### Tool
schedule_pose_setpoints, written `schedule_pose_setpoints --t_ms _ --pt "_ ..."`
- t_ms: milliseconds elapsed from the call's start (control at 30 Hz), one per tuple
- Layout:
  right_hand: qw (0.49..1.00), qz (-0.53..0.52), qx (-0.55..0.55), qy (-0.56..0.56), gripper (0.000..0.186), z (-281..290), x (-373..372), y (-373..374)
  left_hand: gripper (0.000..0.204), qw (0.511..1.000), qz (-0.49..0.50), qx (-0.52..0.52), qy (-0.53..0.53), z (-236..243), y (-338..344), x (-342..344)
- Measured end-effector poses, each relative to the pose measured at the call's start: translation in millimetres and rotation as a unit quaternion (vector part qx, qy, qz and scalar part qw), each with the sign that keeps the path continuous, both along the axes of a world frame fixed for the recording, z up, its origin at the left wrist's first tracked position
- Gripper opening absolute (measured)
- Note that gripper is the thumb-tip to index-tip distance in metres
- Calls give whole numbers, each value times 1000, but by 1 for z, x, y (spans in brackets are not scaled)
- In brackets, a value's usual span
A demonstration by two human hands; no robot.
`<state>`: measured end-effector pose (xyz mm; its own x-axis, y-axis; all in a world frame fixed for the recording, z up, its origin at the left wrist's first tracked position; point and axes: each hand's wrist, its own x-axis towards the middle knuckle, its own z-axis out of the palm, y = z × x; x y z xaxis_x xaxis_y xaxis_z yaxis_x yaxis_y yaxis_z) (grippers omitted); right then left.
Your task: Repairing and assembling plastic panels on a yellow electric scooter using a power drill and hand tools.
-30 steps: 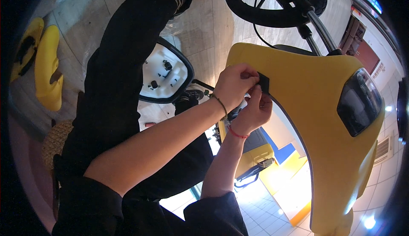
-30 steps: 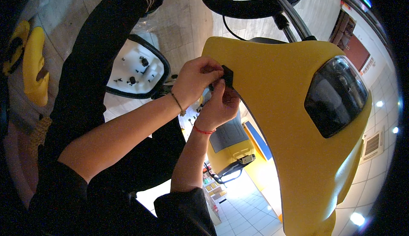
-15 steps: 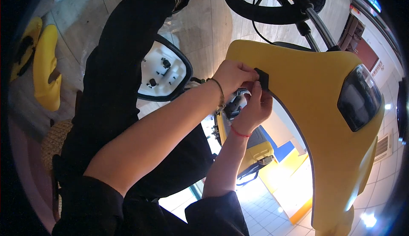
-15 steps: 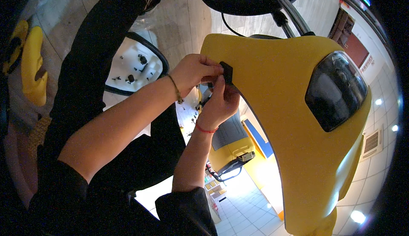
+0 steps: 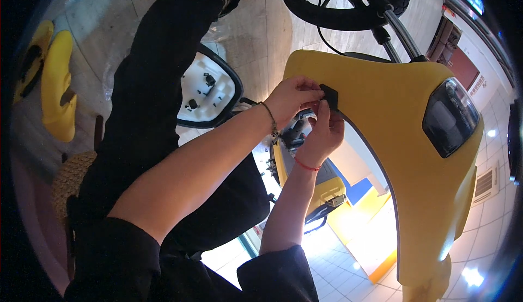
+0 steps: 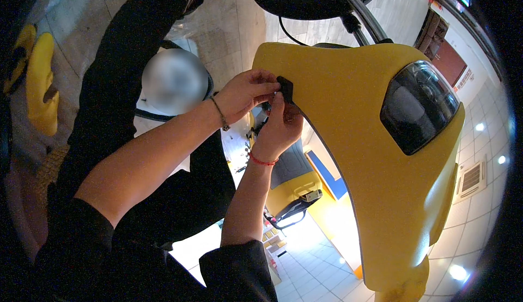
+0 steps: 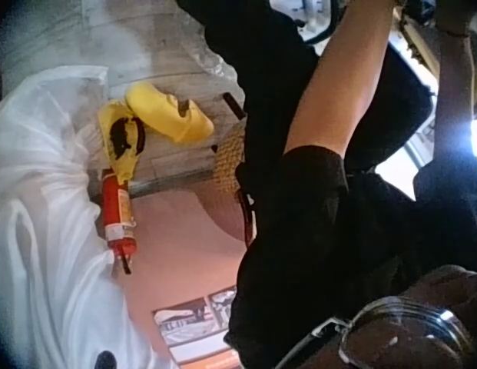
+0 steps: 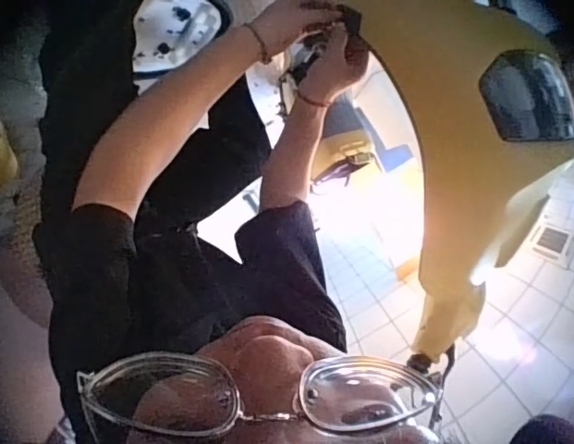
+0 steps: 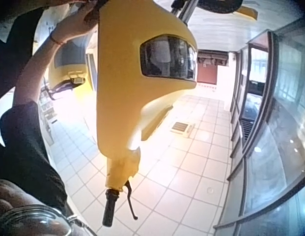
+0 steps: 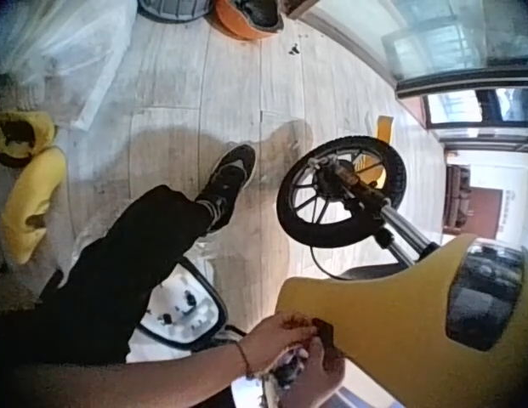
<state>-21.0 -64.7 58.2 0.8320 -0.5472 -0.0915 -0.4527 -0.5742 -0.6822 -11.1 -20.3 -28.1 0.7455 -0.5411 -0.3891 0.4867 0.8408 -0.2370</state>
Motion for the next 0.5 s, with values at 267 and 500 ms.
schedule_pose_setpoints --t_ms 267,500 --pt "1000 -8 19 -2 16 0 0 1 18 999 11 5 30 1 -5 -1" --pt "1000 -8 17 -6 16 -3 -1 2 19 999 8 29 25 -2 -5 -2"
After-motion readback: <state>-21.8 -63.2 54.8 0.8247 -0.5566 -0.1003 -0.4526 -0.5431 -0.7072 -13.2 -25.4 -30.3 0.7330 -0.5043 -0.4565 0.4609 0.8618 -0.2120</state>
